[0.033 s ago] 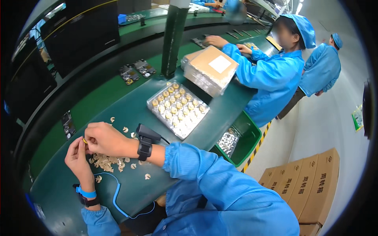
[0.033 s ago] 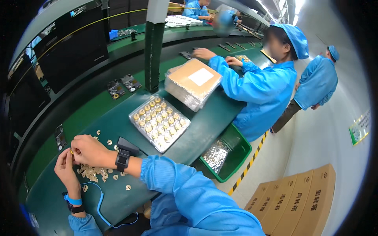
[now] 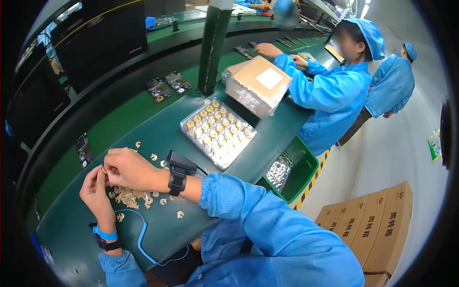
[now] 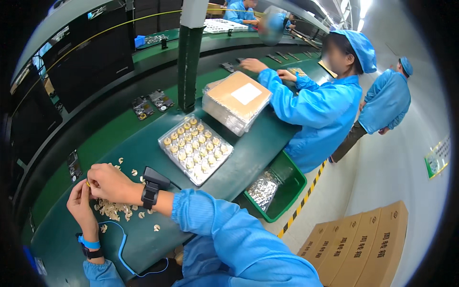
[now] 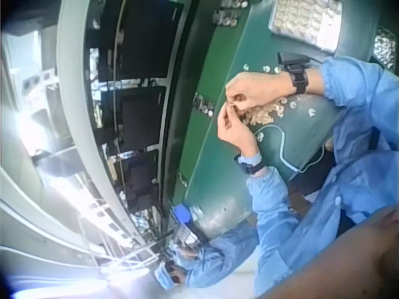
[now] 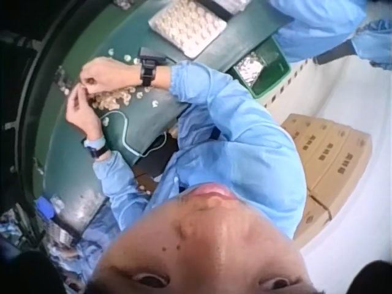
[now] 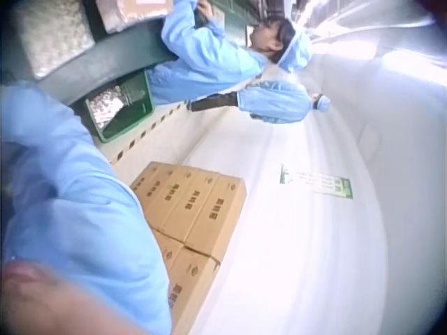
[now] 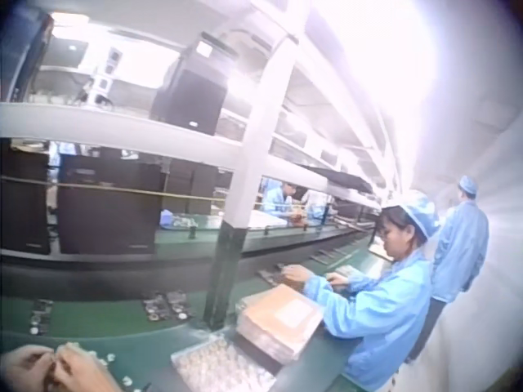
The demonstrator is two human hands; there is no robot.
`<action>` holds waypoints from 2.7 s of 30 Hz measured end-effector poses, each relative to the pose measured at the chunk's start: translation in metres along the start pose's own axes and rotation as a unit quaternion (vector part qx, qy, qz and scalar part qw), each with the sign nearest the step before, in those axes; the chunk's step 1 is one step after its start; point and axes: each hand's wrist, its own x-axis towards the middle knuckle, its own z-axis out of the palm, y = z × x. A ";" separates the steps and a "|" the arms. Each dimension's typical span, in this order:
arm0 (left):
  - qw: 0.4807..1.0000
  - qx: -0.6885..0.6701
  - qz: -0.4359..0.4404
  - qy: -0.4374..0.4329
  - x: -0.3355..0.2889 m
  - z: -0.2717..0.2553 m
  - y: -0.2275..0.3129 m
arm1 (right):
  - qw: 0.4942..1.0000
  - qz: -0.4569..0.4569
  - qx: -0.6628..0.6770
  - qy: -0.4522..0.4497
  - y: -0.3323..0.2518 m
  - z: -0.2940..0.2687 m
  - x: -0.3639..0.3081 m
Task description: Manually assemble small electronic components onto a printed circuit board at a factory workstation.
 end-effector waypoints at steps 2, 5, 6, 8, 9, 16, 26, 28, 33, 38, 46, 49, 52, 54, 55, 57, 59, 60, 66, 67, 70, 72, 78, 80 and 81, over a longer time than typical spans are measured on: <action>0.999 -0.012 0.002 -0.032 0.000 0.004 0.006 | 1.000 0.012 -0.012 0.011 -0.001 0.000 -0.002; 0.999 -0.014 0.019 -0.040 -0.002 0.007 0.008 | 1.000 -0.004 -0.004 0.017 -0.002 -0.001 -0.001; 0.999 -0.007 0.017 -0.044 -0.001 0.003 0.007 | 1.000 0.015 0.018 -0.006 -0.003 -0.003 -0.001; 0.999 -0.006 0.018 -0.028 0.001 -0.007 0.004 | 0.999 0.008 0.035 -0.006 -0.003 0.000 0.003; 1.000 -0.008 0.015 -0.016 0.000 -0.015 0.003 | 0.999 0.007 0.048 -0.005 -0.005 0.005 0.006; 0.998 -0.048 -0.041 0.010 0.012 0.010 0.006 | 0.968 0.104 -0.124 -0.192 -0.005 -0.052 0.005; 0.990 -0.115 -0.057 -0.057 0.004 -0.004 0.005 | 0.996 0.013 -0.036 -0.075 -0.008 -0.014 0.011; 0.982 -0.153 -0.084 -0.071 0.006 -0.001 0.009 | 0.997 -0.020 -0.046 -0.063 -0.008 -0.019 0.013; 0.957 -0.236 -0.147 -0.087 0.005 -0.007 0.020 | 0.993 -0.099 -0.064 0.003 -0.012 -0.014 0.013; 0.971 -0.205 -0.097 -0.078 0.003 -0.010 0.013 | 0.996 -0.075 -0.034 -0.031 -0.008 -0.008 0.009; 0.990 -0.105 -0.031 -0.085 0.003 -0.005 0.011 | 0.984 0.147 0.102 -0.014 -0.005 0.001 0.004; 0.992 -0.094 -0.024 -0.082 0.004 -0.003 0.013 | 0.977 0.179 0.117 -0.008 -0.003 0.001 0.004; 0.993 -0.085 -0.024 -0.081 0.005 -0.005 0.008 | 0.978 0.173 0.117 -0.024 0.008 0.006 0.003; 0.991 -0.092 -0.035 -0.090 0.006 -0.002 0.011 | 0.975 0.193 0.106 -0.037 0.003 0.001 0.004; 0.991 -0.093 -0.029 -0.093 0.007 0.000 0.012 | 0.976 0.188 0.103 -0.034 0.002 -0.001 0.004; 0.990 -0.097 -0.041 -0.090 0.010 0.003 0.017 | 0.992 0.108 0.064 0.016 0.002 0.001 0.005; 0.991 -0.096 -0.068 -0.065 0.007 0.006 0.017 | 0.995 0.071 0.041 0.051 0.007 -0.003 0.000; 0.993 -0.091 -0.070 -0.037 0.008 0.001 0.012 | 0.994 0.078 0.043 0.063 0.009 -0.004 0.002; 0.960 0.269 0.067 0.045 0.054 -0.027 -0.012 | 0.990 0.092 0.025 0.106 0.006 -0.006 0.008; 0.960 0.268 0.071 0.048 0.064 -0.023 -0.014 | 0.991 0.084 0.026 0.103 0.005 -0.003 0.008; 0.857 0.514 0.016 0.030 0.089 0.012 -0.008 | 0.993 0.074 0.009 0.093 0.004 -0.008 0.005; 0.830 0.556 -0.037 -0.008 0.095 0.029 -0.010 | 0.993 0.085 0.016 0.081 0.010 -0.006 0.002; 0.827 0.559 -0.053 -0.013 0.106 0.049 -0.019 | 0.994 0.053 -0.019 0.095 0.019 -0.003 0.002; 0.837 0.541 -0.075 -0.015 0.115 0.048 -0.020 | 0.994 0.050 -0.015 0.094 0.021 -0.001 0.002; 0.854 0.511 -0.091 -0.018 0.118 0.047 -0.021 | 0.994 0.051 -0.012 0.097 0.020 0.000 0.002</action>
